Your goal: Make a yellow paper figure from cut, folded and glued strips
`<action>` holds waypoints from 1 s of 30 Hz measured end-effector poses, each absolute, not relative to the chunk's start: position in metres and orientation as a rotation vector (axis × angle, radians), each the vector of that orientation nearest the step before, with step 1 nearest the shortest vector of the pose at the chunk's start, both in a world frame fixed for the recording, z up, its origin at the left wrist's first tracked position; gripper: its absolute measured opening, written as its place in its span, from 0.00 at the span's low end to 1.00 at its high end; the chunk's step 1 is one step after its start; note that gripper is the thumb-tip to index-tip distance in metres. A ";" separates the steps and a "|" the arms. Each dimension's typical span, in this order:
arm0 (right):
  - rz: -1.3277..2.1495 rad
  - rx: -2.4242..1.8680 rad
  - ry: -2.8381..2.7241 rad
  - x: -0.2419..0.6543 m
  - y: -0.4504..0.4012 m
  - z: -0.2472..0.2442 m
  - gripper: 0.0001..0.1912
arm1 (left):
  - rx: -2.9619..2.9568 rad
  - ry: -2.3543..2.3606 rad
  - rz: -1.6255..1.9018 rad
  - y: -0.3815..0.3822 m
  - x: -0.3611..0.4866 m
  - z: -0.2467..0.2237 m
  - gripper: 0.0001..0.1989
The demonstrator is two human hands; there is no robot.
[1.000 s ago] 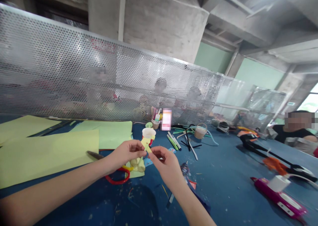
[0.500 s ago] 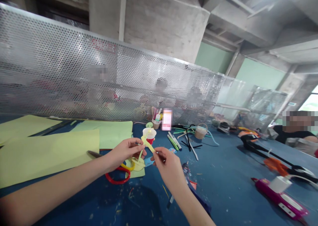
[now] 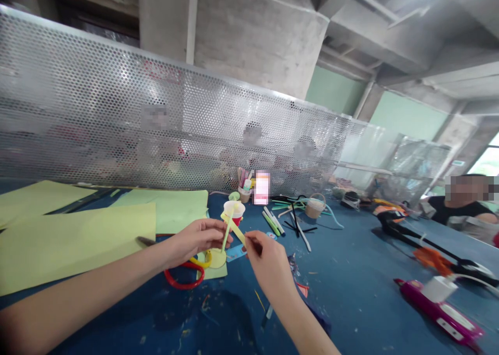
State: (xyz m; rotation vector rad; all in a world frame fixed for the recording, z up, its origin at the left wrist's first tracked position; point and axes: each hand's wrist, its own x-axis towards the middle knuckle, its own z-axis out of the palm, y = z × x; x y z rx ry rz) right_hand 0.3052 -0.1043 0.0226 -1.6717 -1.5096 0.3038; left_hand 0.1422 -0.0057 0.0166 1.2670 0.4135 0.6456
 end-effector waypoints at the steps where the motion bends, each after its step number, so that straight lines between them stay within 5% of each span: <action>1: 0.287 -1.679 -1.511 0.305 -0.104 0.023 0.10 | 1.277 0.410 0.645 -0.006 0.142 0.016 0.11; 9: 0.155 -1.758 -1.604 0.304 -0.105 0.024 0.09 | 1.498 0.492 0.734 0.005 0.141 0.007 0.15; 18: -0.005 -1.832 -1.882 0.275 -0.115 0.024 0.14 | 1.998 0.584 0.821 0.010 0.140 0.002 0.08; 25: -0.262 -1.821 -1.761 0.281 -0.123 0.033 0.05 | 1.775 0.558 0.769 0.009 0.140 0.009 0.11; 30: 0.292 -1.634 -1.590 0.300 -0.110 0.022 0.11 | 1.520 0.439 0.703 0.002 0.137 0.023 0.11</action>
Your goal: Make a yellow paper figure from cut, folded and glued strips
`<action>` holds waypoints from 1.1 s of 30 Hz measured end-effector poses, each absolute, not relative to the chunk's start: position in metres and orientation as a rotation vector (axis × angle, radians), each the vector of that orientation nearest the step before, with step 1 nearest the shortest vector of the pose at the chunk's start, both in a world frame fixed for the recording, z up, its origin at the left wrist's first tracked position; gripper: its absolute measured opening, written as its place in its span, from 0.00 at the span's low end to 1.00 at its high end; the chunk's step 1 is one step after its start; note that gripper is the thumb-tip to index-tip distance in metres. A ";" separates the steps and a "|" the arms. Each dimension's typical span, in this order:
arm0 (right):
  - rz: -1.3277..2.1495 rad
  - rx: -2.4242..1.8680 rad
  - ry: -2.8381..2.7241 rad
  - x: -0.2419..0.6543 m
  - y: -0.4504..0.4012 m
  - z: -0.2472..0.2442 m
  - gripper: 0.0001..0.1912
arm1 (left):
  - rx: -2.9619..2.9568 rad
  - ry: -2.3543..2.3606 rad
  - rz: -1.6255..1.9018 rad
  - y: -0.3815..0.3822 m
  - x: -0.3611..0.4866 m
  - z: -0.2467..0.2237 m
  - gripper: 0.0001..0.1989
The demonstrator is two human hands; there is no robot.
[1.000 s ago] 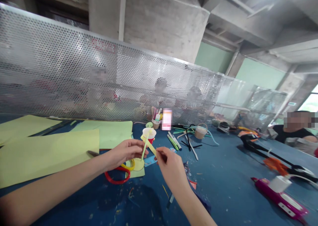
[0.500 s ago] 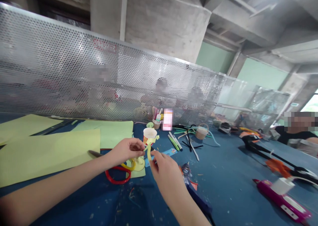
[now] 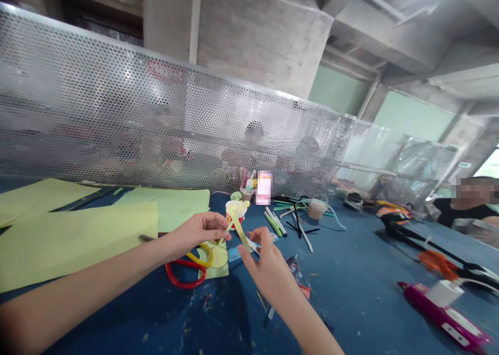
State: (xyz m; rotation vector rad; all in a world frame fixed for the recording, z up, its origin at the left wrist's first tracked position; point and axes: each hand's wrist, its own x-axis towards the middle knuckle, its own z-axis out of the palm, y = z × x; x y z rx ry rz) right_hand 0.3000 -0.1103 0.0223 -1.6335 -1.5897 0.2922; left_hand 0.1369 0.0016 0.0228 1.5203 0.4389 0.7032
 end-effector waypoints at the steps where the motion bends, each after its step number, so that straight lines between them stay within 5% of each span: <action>1: 0.436 -1.564 -1.576 0.302 -0.107 0.020 0.10 | 1.496 0.423 0.696 0.001 0.136 0.024 0.11; 4: 0.589 -1.480 -1.537 0.303 -0.100 0.016 0.10 | 1.470 0.397 0.700 0.001 0.136 0.023 0.10; 15: 0.284 -1.648 -1.694 0.292 -0.111 0.027 0.01 | 1.462 0.441 0.777 0.003 0.137 0.024 0.09; 23: 0.112 -1.739 -2.060 0.278 -0.122 0.043 0.18 | 1.855 0.499 0.761 0.010 0.137 0.014 0.09; 33: -0.482 -1.627 -2.283 0.270 -0.122 0.067 0.09 | 1.932 0.449 0.695 0.003 0.136 0.019 0.08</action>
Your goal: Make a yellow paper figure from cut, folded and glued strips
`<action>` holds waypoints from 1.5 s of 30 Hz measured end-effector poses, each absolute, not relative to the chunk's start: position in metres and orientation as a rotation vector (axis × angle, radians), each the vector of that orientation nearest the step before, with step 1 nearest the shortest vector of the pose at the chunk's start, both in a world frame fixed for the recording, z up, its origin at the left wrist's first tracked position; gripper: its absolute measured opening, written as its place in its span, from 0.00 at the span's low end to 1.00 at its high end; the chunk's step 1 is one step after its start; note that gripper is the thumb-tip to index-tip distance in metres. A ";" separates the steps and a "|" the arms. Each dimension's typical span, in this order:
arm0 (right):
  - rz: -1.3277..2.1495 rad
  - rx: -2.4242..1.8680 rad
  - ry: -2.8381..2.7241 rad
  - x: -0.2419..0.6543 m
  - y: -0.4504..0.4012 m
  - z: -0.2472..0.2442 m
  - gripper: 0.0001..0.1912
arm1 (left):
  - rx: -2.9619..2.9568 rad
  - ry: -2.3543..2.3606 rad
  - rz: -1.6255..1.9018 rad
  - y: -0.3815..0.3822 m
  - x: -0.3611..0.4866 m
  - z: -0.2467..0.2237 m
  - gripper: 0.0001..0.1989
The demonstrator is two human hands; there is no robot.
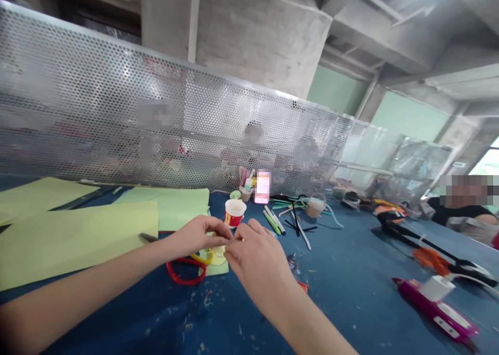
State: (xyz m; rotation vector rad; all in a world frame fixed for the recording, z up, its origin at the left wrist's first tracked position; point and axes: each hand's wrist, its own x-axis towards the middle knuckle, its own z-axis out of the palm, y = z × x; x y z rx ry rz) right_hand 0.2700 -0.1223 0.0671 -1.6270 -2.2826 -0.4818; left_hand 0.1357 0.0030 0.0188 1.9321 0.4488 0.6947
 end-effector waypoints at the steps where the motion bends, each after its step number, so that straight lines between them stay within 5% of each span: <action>1: -0.454 -1.645 -2.280 0.268 -0.122 0.073 0.08 | 1.926 0.441 0.672 0.003 0.135 0.019 0.08; 11: 0.791 -1.736 -2.059 0.284 -0.096 0.126 0.01 | 1.625 0.272 0.470 -0.008 0.132 0.024 0.22; 18: 1.224 -1.580 -1.687 0.295 -0.086 0.112 0.14 | 1.469 0.160 0.468 -0.009 0.131 0.027 0.22; 29: 1.392 -1.160 -1.132 0.301 -0.084 0.077 0.09 | 1.161 0.207 0.617 -0.008 0.132 0.032 0.22; 45: 1.349 -1.062 -1.038 0.303 -0.086 0.068 0.08 | 1.108 0.210 0.692 -0.005 0.133 0.032 0.15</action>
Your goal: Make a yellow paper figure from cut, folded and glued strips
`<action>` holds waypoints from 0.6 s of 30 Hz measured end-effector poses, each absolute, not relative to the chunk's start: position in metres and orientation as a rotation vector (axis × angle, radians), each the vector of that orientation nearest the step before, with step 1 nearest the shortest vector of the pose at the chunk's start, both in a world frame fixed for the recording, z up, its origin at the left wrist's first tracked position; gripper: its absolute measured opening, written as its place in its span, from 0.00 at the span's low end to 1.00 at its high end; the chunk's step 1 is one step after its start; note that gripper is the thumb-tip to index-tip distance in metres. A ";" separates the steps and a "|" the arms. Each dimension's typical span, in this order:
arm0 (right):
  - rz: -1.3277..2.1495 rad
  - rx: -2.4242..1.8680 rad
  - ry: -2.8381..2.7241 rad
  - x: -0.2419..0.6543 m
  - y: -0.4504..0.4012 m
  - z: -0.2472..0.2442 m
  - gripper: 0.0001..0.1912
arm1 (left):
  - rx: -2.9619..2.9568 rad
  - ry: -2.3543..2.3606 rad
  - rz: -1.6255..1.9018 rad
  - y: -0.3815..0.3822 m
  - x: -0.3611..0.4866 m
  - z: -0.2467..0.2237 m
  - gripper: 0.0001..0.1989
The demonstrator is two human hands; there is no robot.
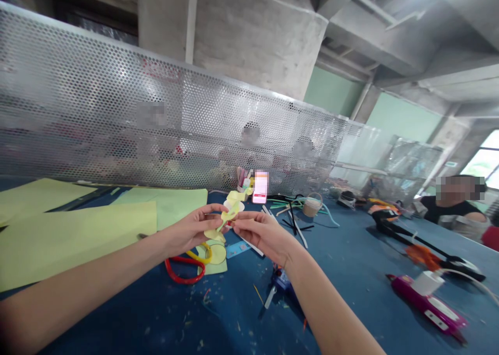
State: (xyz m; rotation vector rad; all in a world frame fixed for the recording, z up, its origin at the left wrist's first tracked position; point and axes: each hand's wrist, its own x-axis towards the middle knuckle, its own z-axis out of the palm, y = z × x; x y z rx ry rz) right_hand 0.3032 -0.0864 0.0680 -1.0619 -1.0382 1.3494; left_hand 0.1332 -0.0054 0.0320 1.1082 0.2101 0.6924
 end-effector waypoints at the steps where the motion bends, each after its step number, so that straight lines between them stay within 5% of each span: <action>1: 1.343 -1.065 -1.046 0.302 -0.087 0.068 0.09 | 1.112 0.216 0.692 -0.005 0.133 0.031 0.15; 18: 0.990 -1.087 -0.936 0.274 -0.086 0.044 0.12 | 1.147 0.201 0.712 -0.005 0.135 0.031 0.11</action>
